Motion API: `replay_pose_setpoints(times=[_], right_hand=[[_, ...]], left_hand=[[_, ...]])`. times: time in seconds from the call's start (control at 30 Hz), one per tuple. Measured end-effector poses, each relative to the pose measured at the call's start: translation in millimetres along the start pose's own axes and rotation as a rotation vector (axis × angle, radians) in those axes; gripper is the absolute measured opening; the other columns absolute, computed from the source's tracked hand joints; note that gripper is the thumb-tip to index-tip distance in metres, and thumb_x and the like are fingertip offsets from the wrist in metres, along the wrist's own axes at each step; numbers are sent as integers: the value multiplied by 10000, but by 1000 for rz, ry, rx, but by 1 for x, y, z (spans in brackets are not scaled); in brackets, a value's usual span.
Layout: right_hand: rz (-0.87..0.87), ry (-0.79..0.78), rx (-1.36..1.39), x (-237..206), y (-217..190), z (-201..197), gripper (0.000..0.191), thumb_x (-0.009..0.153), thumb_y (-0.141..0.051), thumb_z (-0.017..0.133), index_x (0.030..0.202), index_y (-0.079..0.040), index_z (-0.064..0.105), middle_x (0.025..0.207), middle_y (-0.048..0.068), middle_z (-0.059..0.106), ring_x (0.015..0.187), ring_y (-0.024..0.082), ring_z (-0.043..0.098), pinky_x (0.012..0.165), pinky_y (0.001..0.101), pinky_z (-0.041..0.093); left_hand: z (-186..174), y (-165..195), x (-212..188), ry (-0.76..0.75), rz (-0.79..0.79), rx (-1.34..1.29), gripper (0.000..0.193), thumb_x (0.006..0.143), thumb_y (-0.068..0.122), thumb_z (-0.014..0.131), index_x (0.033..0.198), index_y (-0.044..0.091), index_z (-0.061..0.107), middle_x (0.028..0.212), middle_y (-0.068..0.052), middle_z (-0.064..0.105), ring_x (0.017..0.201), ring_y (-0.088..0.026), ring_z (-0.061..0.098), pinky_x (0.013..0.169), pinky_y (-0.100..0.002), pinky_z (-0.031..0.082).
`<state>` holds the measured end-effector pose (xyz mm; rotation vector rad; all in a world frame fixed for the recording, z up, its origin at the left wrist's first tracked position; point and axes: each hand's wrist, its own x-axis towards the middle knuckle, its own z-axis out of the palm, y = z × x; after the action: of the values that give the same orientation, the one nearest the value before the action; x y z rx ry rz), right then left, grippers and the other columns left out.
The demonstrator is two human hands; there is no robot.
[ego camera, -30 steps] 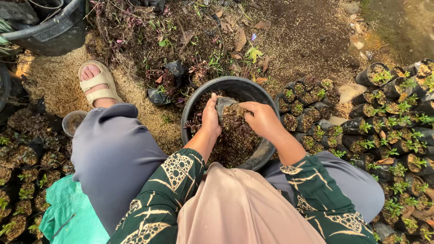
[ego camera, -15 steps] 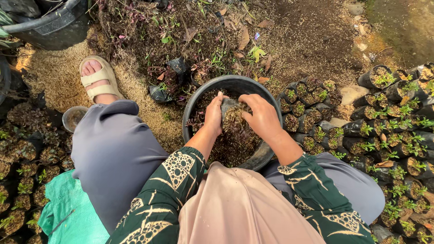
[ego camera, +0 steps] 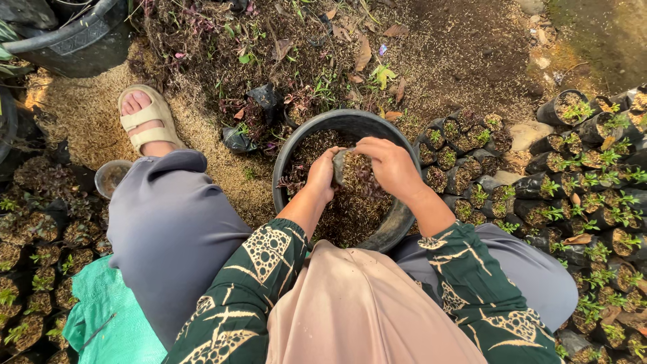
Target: The person sits on the ground and repeatedly fills small black polybags with soil from a large black basin, then inserts small seedlings into each bag. The person handles the seedlings and soil by hand, pressing the soil around the roots and placing the filled bags aside.
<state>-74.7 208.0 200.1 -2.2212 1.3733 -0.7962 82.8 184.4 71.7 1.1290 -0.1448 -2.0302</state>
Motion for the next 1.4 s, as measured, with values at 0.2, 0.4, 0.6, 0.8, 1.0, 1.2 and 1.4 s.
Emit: replay_pose_setpoints(times=[0.2,0.4,0.6,0.8,1.0,1.2,1.4], right_hand=[[503,49,409,-2,19,15,601,822,93,522,1403,-62,526,1285,116,665,1095,230,674,947,375,540],[508,125,508,-10,0,59,719,797,-55,828,1386,26,424,1299,139,627,1183,213,623,1038,358,496],[596,28,718,3,24,20,693,782,-34,832,1386,38,500,1313,132,659,1234,228,624,1093,354,470],[532,-73,663,0,8,17,972,753,16,785,1556,-41,240,1456,87,513,1301,216,563,1075,356,481],[217,268,139,-1,-28,15,497,864,-6,665,1335,-94,532,1301,89,622,1197,258,615,1034,362,527],[-149,293,-361,-2,-59,13,329,796,-136,818,1098,-55,715,1141,118,604,1107,345,533,971,478,426],[-105,264,-330,-3,-59,10,279,807,-114,822,1062,-98,710,1183,94,630,1167,329,553,1021,463,453]], left_hand=[[1,6,8,135,59,-304,357,1063,392,366,1344,257,539,1364,-40,589,1223,-248,565,1028,-485,414],[18,-2,-4,-205,331,-394,484,1100,458,412,1461,152,514,1454,-116,577,1358,-328,541,1167,-542,450],[28,33,-47,-102,31,-25,642,981,648,257,1426,240,476,1384,-126,572,1254,-323,580,1000,-556,509],[25,23,-33,-193,69,-268,578,1035,547,388,1382,114,550,1336,-131,647,1186,-303,656,913,-517,587],[18,18,-21,-208,147,-377,525,1053,528,401,1302,109,595,1211,-120,686,1055,-282,668,823,-446,565],[23,19,-25,-173,134,-469,466,1046,468,459,1282,97,614,1216,-89,690,1074,-242,678,859,-436,556],[20,21,-22,-129,176,-506,437,1032,431,453,1241,95,638,1209,-92,693,1106,-258,654,937,-461,514]])
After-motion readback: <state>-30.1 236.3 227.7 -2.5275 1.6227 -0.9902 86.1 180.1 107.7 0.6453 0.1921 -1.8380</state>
